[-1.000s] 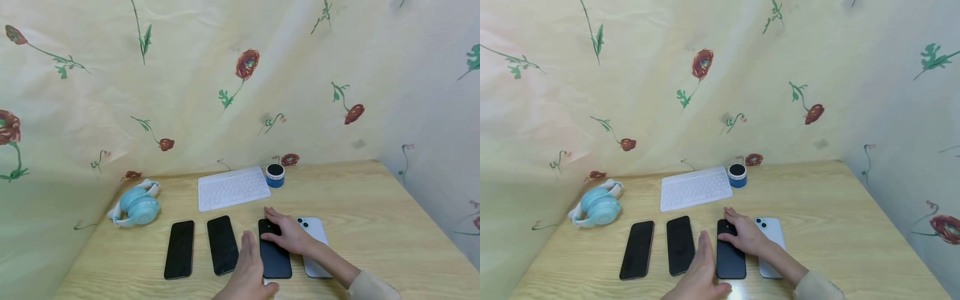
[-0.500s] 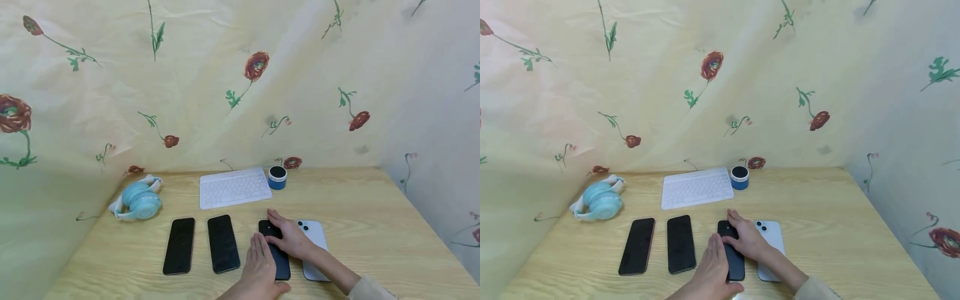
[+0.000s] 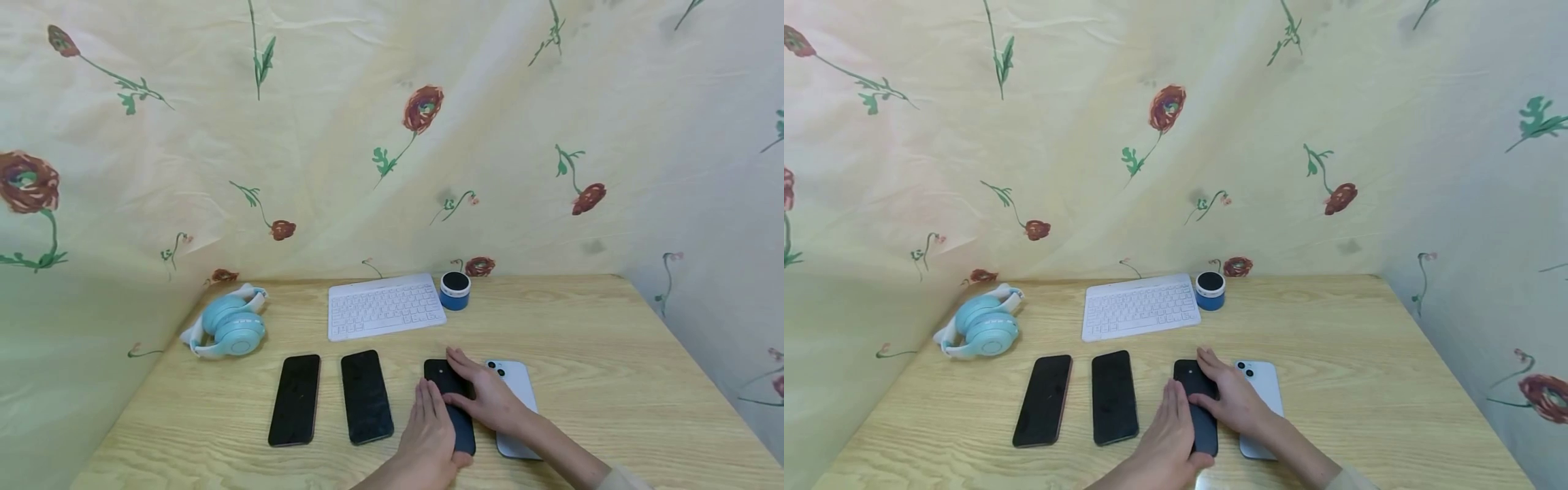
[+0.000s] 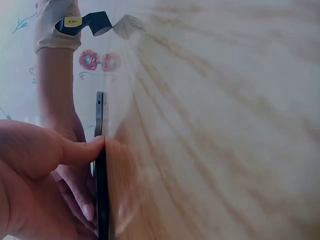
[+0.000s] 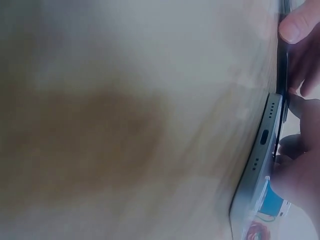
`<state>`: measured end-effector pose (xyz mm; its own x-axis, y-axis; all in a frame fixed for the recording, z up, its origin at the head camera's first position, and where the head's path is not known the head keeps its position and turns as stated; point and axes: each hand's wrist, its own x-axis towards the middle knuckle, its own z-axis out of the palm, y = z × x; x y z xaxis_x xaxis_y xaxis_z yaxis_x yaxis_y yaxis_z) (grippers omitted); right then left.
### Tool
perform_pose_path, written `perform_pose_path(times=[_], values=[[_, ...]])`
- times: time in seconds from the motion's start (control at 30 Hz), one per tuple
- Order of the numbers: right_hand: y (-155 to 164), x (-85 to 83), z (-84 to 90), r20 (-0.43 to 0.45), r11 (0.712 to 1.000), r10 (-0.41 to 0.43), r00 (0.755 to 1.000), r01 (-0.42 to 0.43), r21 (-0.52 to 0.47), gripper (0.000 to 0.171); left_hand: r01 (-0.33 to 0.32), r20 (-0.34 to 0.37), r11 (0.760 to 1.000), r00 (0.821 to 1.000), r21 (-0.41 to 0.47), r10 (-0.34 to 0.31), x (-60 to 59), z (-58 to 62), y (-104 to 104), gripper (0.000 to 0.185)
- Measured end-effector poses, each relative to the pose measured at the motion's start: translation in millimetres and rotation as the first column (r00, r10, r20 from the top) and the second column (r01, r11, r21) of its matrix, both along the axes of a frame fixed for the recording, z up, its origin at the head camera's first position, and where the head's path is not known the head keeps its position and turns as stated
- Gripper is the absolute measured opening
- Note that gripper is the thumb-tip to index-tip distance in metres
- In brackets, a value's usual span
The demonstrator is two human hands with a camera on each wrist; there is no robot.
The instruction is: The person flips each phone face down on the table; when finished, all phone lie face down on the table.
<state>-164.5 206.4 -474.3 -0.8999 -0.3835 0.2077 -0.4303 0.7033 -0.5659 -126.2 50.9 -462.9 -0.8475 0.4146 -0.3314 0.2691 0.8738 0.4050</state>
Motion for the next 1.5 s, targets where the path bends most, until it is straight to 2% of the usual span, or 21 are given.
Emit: perform_pose_path(times=[0.17, 0.33, 0.43, 0.6, 0.8, 0.93, 1.03, 1.13, 1.23, 1.3, 1.4, 1.5], values=[[2.7, 6.6, -1.1, 0.021, 1.000, 0.016, 1.000, -0.016, 0.016, 0.065, 0.078, -0.026, 0.992, 0.996, -0.097, -0.081, -0.8, -0.3, 1.7, 0.093], [3.2, 8.0, -3.2, 0.009, 0.999, 0.033, 0.999, -0.033, 0.040, 0.063, 0.105, -0.067, 0.986, 0.991, -0.132, -0.114, -0.3, 0.2, 4.7, 0.103], [3.2, 7.2, -4.4, 0.003, 0.999, 0.030, 1.000, -0.030, 0.042, 0.062, 0.102, -0.079, 0.974, 0.990, -0.200, -0.120, -2.5, 2.9, 10.7, 0.107], [4.8, 5.8, -4.5, 0.009, 0.998, 0.045, 0.999, -0.045, 0.051, 0.060, 0.072, -0.103, 0.950, 0.989, -0.302, -0.108, -2.6, 5.5, 20.5, 0.097], [5.5, 4.3, -2.7, -0.019, 1.000, 0.015, 1.000, -0.015, 0.007, 0.052, 0.047, -0.154, 0.950, 0.983, -0.310, -0.099, 0.9, 7.1, 27.0, 0.087], [4.6, 4.3, -2.2, -0.054, 0.996, -0.052, 0.997, 0.048, -0.079, 0.051, 0.012, -0.185, 0.962, 0.981, -0.272, -0.065, 3.5, 8.0, 28.3, 0.078], [2.8, 4.9, -2.2, -0.047, 0.986, -0.086, 0.995, 0.078, -0.147, 0.053, 0.013, -0.204, 0.977, 0.977, -0.212, -0.057, 4.7, 8.8, 25.4, 0.075], [-0.6, 4.6, -2.0, 0.030, 0.971, -0.076, 0.997, 0.081, -0.227, 0.057, 0.019, -0.222, 0.989, 0.974, -0.146, -0.051, 5.6, 10.6, 20.4, 0.073], [-3.0, 3.6, -0.7, 0.112, 0.952, -0.057, 0.992, 0.088, -0.292, 0.058, 0.023, -0.247, 0.993, 0.968, -0.117, -0.051, 6.1, 14.4, 17.9, 0.072], [-3.6, 2.4, 0.2, 0.150, 0.942, -0.052, 0.987, 0.099, -0.321, 0.059, 0.008, -0.238, 0.996, 0.971, -0.088, -0.029, 6.6, 18.0, 18.3, 0.072], [-5.3, 0.1, 0.0, 0.194, 0.926, -0.064, 0.979, 0.130, -0.354, 0.059, -0.018, -0.203, 1.000, 0.979, 0.012, 0.020, 6.6, 23.0, 17.7, 0.075], [-8.2, -1.8, -0.3, 0.215, 0.920, -0.069, 0.974, 0.146, -0.365, 0.059, -0.043, -0.160, 0.986, 0.985, 0.162, 0.069, 5.3, 26.8, 12.6, 0.081]])
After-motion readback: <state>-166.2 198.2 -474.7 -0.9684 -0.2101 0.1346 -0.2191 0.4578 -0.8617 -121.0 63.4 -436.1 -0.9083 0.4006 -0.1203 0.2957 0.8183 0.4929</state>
